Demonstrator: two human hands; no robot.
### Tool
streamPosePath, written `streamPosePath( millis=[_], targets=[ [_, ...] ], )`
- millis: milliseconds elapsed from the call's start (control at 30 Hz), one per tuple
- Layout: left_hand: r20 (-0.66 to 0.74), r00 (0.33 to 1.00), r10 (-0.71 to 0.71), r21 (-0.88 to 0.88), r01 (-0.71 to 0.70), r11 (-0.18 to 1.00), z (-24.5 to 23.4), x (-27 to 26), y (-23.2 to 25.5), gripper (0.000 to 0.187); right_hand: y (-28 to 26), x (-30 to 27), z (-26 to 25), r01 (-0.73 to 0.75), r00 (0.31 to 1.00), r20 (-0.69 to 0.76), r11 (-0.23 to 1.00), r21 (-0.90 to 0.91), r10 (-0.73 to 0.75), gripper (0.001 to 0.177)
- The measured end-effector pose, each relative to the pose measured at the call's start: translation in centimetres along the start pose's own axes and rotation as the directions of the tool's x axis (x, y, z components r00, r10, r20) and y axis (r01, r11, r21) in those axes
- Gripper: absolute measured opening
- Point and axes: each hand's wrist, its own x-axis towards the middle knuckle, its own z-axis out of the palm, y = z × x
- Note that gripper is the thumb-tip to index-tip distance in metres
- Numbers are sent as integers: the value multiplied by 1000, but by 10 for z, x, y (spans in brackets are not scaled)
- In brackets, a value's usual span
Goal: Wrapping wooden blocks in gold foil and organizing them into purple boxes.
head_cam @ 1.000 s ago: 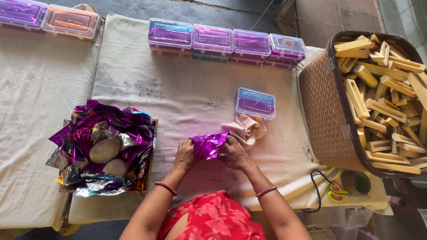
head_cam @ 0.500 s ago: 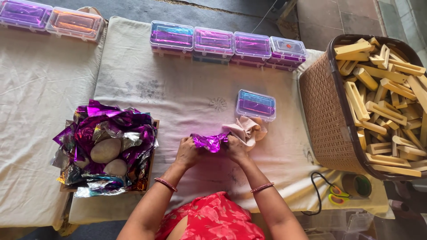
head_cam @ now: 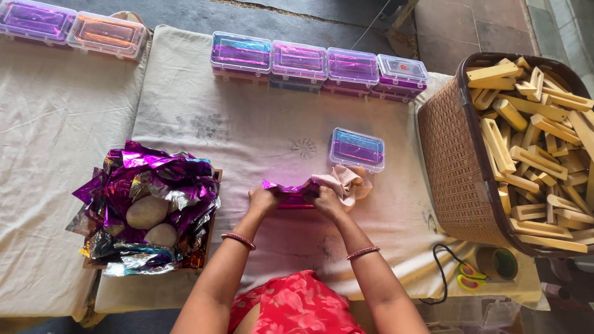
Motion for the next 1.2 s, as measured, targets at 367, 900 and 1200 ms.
streamPosePath(
  millis=[367, 900, 1200],
  targets=[
    [189, 966, -174, 70, 164, 984, 6, 22, -3, 28, -6, -13, 20, 175, 936, -186, 851, -496, -301, 14],
    [151, 987, -46, -204, 77, 976, 1, 19, -30, 36, -46, 3, -4, 342, 912, 322, 905, -251, -255, 46],
    [-24, 871, 490, 252, -469, 846, -29, -51, 21, 21, -34, 22, 5, 371, 879, 411, 887, -277, -239, 50]
  ],
)
